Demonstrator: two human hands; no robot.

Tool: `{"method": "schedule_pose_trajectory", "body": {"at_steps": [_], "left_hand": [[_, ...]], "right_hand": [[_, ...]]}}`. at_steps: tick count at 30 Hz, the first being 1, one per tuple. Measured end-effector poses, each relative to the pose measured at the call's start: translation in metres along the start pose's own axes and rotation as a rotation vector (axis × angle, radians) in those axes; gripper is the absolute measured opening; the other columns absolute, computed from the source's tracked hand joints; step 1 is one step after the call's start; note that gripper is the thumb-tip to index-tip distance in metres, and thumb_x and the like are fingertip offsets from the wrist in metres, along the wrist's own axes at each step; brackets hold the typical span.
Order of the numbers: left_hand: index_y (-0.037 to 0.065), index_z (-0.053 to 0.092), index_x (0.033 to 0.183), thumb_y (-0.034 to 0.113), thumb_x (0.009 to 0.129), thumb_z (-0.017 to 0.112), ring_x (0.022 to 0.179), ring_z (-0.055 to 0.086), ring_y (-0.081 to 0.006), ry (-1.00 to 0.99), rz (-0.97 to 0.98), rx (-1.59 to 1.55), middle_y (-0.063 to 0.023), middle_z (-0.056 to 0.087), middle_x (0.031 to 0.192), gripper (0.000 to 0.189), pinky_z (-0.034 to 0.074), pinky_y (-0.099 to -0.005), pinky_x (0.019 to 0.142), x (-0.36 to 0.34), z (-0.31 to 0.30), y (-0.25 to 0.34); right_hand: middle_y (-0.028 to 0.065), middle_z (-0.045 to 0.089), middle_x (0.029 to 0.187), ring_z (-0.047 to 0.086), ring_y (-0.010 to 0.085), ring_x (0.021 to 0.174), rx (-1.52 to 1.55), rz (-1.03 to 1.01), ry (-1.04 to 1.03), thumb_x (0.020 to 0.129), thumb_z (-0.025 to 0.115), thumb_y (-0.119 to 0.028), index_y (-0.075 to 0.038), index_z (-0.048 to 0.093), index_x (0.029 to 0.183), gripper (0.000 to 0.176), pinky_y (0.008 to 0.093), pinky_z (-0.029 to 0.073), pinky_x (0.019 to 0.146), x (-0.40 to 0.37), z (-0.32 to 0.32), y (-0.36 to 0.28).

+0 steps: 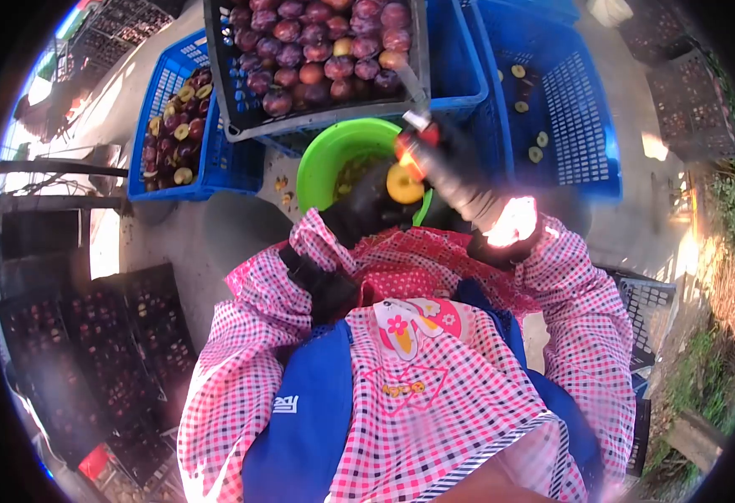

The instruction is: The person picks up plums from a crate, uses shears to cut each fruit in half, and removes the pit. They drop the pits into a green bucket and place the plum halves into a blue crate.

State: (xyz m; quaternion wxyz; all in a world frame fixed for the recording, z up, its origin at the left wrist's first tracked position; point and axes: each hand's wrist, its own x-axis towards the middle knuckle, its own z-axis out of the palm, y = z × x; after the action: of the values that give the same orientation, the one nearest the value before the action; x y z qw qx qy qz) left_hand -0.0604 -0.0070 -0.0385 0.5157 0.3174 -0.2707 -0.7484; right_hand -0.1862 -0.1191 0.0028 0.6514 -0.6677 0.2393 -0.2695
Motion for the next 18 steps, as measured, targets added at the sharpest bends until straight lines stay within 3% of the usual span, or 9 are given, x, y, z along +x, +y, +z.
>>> {"method": "schedule_pose_trajectory", "body": {"at_steps": [2,3,5,7,9,10,11,14,18], "left_hand": [[0.009,0.052,0.116,0.041,0.101,0.044,0.073,0.062,-0.0135,0.368,0.242,0.204,-0.0052,0.062,0.094,0.036,0.051,-0.0258,0.059,-0.007,0.021,0.007],[0.009,0.052,0.116,0.041,0.101,0.044,0.073,0.062,-0.0135,0.364,0.242,0.206,-0.0052,0.062,0.094,0.036,0.051,-0.0258,0.059,-0.009,0.020,0.007],[0.008,0.044,0.129,0.037,0.102,0.042,0.092,0.064,-0.0178,0.355,0.601,1.089,-0.0093,0.061,0.111,0.039,0.057,-0.0328,0.075,-0.013,0.014,0.010],[0.007,0.040,0.132,0.032,0.103,0.041,0.096,0.064,-0.0194,0.318,0.642,1.077,-0.0108,0.059,0.115,0.039,0.056,-0.0352,0.081,-0.007,0.001,0.004],[0.005,0.036,0.135,0.028,0.104,0.039,0.100,0.063,-0.0211,0.286,0.678,1.060,-0.0123,0.058,0.120,0.039,0.056,-0.0375,0.086,-0.005,-0.011,-0.002],[0.004,0.037,0.136,0.025,0.102,0.044,0.104,0.062,-0.0222,0.273,0.649,0.964,-0.0130,0.057,0.121,0.041,0.054,-0.0376,0.089,-0.006,-0.009,0.000],[0.002,0.038,0.136,0.022,0.099,0.049,0.108,0.060,-0.0232,0.261,0.616,0.869,-0.0137,0.057,0.123,0.043,0.051,-0.0376,0.092,-0.008,-0.008,0.002],[-0.002,0.040,0.136,0.014,0.092,0.064,0.119,0.054,-0.0264,0.239,0.509,0.590,-0.0158,0.056,0.129,0.053,0.044,-0.0378,0.102,-0.020,-0.002,0.008],[-0.001,0.039,0.138,0.014,0.098,0.054,0.121,0.054,-0.0258,0.208,0.440,0.334,-0.0148,0.053,0.133,0.045,0.044,-0.0369,0.103,-0.021,0.010,0.013]], "right_hand": [[0.0014,0.062,0.094,0.055,0.0079,0.080,0.497,0.245,0.009,0.097,0.052,-0.034,-0.004,0.060,0.114,0.036,0.0239,0.046,0.073,0.003,-0.019,0.009],[-0.0001,0.061,0.091,0.053,0.0046,0.074,0.572,0.227,0.122,0.097,0.051,-0.035,-0.008,0.061,0.113,0.033,0.0203,0.043,0.063,0.006,-0.015,0.017],[-0.0003,0.062,0.090,0.053,0.0046,0.071,0.606,0.303,0.080,0.097,0.050,-0.036,-0.008,0.061,0.115,0.034,0.0198,0.042,0.060,-0.001,-0.023,0.019],[-0.0002,0.063,0.084,0.051,0.0051,0.057,0.640,0.367,-0.049,0.098,0.047,-0.038,-0.009,0.061,0.117,0.037,0.0187,0.040,0.049,-0.009,-0.030,0.013],[0.0002,0.063,0.082,0.050,0.0056,0.054,0.626,0.357,0.064,0.098,0.047,-0.039,-0.009,0.061,0.117,0.038,0.0190,0.039,0.048,-0.005,-0.021,0.017],[0.0006,0.063,0.080,0.049,0.0061,0.051,0.617,0.351,0.176,0.098,0.047,-0.040,-0.008,0.061,0.117,0.039,0.0194,0.039,0.047,-0.004,-0.018,0.021],[0.0009,0.063,0.081,0.047,0.0049,0.049,0.581,0.264,0.040,0.097,0.048,-0.038,-0.008,0.061,0.116,0.038,0.0184,0.038,0.045,-0.007,-0.027,0.025],[0.0012,0.063,0.081,0.046,0.0042,0.047,0.464,0.336,0.152,0.096,0.049,-0.035,-0.007,0.060,0.118,0.037,0.0175,0.036,0.041,-0.002,-0.039,0.014],[0.0051,0.064,0.085,0.046,0.0055,0.048,0.447,0.109,0.009,0.094,0.052,-0.033,-0.003,0.056,0.120,0.039,0.0174,0.038,0.040,0.000,-0.064,-0.002]]}}
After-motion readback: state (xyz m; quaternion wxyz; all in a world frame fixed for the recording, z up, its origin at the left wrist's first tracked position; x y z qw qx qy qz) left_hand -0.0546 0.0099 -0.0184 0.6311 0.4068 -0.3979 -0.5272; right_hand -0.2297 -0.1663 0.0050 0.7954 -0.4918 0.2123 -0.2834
